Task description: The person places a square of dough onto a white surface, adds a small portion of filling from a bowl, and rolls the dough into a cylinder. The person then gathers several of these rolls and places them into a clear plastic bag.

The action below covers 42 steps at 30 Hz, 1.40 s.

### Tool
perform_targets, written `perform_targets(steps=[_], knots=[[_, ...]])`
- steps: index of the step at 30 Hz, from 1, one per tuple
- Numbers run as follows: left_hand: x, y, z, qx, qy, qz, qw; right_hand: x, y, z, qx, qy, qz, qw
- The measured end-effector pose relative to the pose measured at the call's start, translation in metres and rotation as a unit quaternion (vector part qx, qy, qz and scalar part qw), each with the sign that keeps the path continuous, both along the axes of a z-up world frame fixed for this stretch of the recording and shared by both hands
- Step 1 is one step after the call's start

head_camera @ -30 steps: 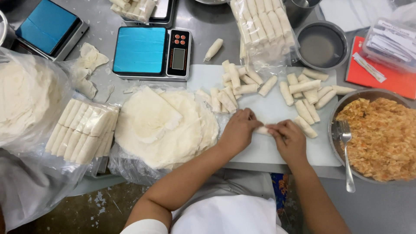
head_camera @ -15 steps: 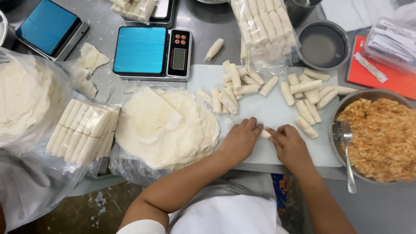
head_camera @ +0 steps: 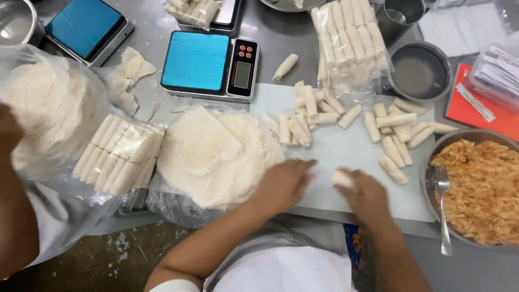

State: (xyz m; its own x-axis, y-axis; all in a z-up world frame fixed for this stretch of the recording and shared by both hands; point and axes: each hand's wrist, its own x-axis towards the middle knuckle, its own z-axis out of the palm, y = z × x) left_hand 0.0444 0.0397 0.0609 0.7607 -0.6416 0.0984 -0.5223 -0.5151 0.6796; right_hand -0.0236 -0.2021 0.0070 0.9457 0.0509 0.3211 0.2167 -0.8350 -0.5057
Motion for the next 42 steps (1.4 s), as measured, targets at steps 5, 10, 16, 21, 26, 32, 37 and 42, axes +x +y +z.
perform_targets(steps=[5,10,16,21,26,32,37,42], knots=[[0.04,0.096,-0.01,0.127,-0.055,0.153,0.978,0.035,-0.076,0.014,-0.111,-0.072,-0.12,0.984],[0.048,0.15,-0.023,0.077,-0.101,0.205,0.97,0.052,-0.013,0.046,-0.062,-0.092,-0.14,0.984],[0.024,0.143,0.035,-0.055,-0.039,0.356,0.932,0.055,0.102,0.034,0.163,-0.067,0.081,0.981],[0.023,0.135,0.04,-0.337,0.274,0.339,0.834,0.074,0.163,0.029,0.35,0.057,0.177,0.918],[0.026,0.142,-0.013,-0.496,0.544,0.379,0.56,0.109,0.144,-0.042,0.568,0.256,0.064,0.78],[0.012,0.147,-0.041,-0.491,0.598,0.302,0.557,0.108,0.144,-0.029,0.589,0.292,0.048,0.752],[0.014,0.144,-0.02,-0.523,0.643,0.288,0.479,0.103,0.111,-0.06,0.612,0.26,0.042,0.746],[0.008,0.138,-0.023,-0.428,0.459,0.275,0.728,0.094,0.096,0.007,0.504,0.337,0.008,0.795]])
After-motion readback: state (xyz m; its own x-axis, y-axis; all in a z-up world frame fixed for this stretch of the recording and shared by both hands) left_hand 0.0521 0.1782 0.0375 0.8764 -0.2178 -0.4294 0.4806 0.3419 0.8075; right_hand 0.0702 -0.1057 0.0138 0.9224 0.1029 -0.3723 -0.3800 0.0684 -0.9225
